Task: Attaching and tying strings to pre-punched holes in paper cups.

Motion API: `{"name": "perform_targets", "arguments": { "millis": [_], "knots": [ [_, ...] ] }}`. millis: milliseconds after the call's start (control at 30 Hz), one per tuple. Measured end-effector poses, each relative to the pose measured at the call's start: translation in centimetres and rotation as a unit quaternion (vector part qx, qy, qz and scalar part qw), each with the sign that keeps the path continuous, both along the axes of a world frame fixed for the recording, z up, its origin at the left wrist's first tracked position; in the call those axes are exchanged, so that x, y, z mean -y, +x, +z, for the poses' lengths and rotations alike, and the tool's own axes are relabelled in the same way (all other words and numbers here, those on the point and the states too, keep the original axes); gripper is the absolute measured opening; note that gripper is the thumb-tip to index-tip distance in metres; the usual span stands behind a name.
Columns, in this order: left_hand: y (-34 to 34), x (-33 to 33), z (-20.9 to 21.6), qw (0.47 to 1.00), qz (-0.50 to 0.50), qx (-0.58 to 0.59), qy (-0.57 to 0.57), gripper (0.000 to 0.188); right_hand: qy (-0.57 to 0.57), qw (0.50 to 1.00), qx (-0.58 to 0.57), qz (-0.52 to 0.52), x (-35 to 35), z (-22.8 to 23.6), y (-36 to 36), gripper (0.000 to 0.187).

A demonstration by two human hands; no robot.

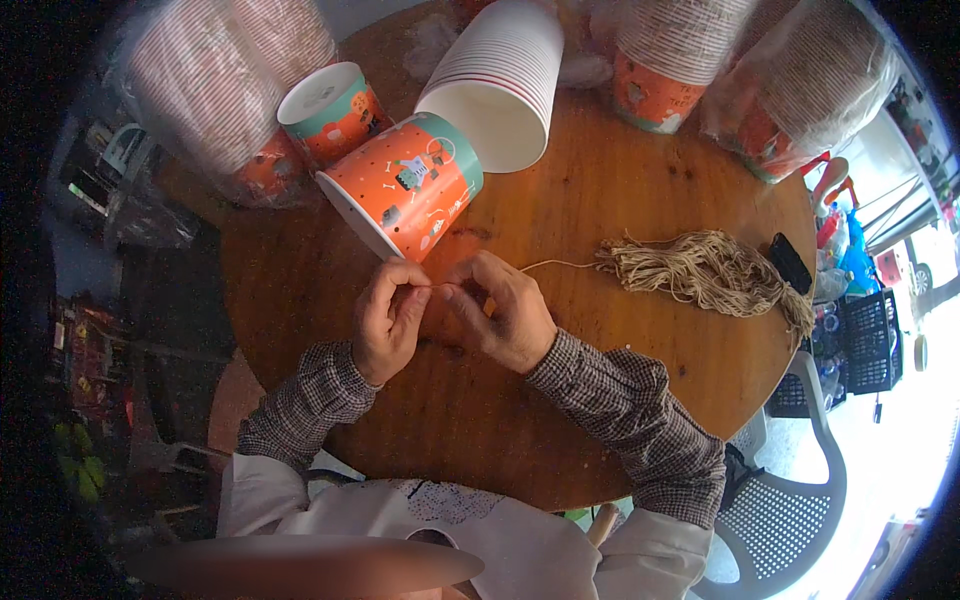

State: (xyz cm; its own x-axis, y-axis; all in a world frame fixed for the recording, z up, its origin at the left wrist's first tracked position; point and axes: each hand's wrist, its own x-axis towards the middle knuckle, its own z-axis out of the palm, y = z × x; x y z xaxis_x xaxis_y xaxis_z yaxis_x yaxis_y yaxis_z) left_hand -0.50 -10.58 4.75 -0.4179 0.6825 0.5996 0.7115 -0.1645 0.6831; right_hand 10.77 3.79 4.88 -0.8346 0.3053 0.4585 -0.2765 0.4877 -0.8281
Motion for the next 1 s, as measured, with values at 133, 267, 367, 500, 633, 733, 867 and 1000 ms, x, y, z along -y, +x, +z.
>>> {"name": "perform_targets", "arguments": {
  "millis": [133, 267, 367, 500, 633, 733, 867, 1000],
  "knots": [
    [-0.2, 0.1, 0.1, 0.999, -0.003, -0.032, 0.02, 0.004, -0.074, 0.996, 0.055, 0.01, 0.1, -0.1, -0.1, 0.013],
    [-0.8, 0.2, 0.2, 0.998, -0.01, -0.06, 0.017, 0.012, -0.083, 0.996, 0.029, 0.009, -0.1, -0.6, 0.0, 0.014],
    [-1.2, 0.1, 0.5, 0.996, -0.001, -0.087, 0.032, 0.014, -0.119, 0.992, 0.027, 0.018, 0.2, -0.6, -0.2, 0.013],
    [-1.0, 0.0, 0.6, 0.995, 0.005, -0.091, 0.046, 0.016, -0.167, 0.985, 0.043, 0.027, 0.3, -0.6, -0.3, 0.013],
    [-0.9, -0.1, 0.5, 0.994, 0.005, -0.093, 0.053, 0.017, -0.237, 0.968, 0.066, 0.046, 0.3, -0.3, -0.4, 0.011],
    [-1.2, 0.9, -0.4, 0.995, 0.009, -0.048, 0.092, 0.023, -0.243, 0.968, 0.048, 0.045, 0.4, -0.6, -0.6, 0.008],
    [-1.2, 0.6, -0.3, 0.96, 0.078, 0.223, 0.152, 0.016, -0.331, 0.941, 0.001, 0.073, 0.3, -0.8, -1.2, 0.008],
    [-2.4, 0.0, -2.2, 0.925, 0.015, 0.376, 0.05, 0.032, -0.366, 0.929, 0.024, 0.06, 0.1, -2.3, -1.9, 0.008]
  ]
}}
